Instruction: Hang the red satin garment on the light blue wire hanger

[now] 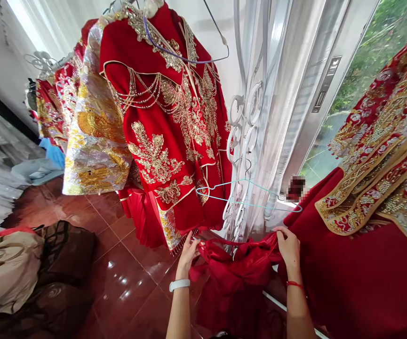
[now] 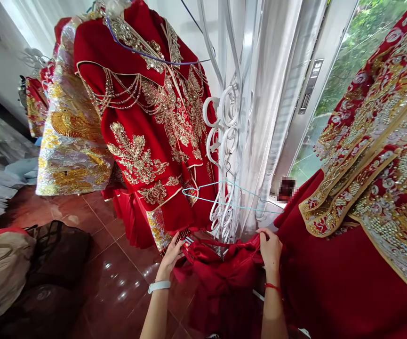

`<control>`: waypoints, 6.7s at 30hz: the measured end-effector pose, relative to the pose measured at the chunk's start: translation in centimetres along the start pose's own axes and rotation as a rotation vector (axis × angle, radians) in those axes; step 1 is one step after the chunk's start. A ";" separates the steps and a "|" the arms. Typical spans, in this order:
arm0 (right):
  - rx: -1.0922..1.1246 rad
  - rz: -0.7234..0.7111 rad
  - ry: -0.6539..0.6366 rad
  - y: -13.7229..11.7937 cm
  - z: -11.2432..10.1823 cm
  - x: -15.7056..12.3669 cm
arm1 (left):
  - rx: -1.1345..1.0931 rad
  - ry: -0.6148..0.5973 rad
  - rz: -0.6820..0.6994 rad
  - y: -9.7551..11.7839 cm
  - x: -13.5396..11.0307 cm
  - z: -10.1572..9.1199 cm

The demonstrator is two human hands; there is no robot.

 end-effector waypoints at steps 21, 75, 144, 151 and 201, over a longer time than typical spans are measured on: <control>0.148 -0.117 -0.030 -0.5 -0.7 -0.8 | -0.184 0.064 0.543 -4.6 0.7 1.6; 1.079 0.163 -0.179 -9.5 0.7 0.6 | -0.124 -0.157 0.587 11.4 -1.9 5.5; 0.848 0.002 -0.004 -1.7 -5.8 0.3 | 0.988 -0.870 0.716 17.2 -0.6 12.4; 0.769 0.021 0.458 0.3 -9.6 0.5 | 0.972 -0.954 0.617 18.9 -0.9 11.9; 0.009 -0.619 0.165 -5.7 -10.3 6.4 | 0.890 -0.564 0.560 4.7 -4.3 -0.4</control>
Point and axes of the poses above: each hand's wrist, its own x-axis towards the middle knuckle, its own z-axis out of the palm, y = z × x, the point moved 1 cm from there along x, towards the middle knuckle, and after that the axes turned 15 degrees about -x, right-handed, at the moved point
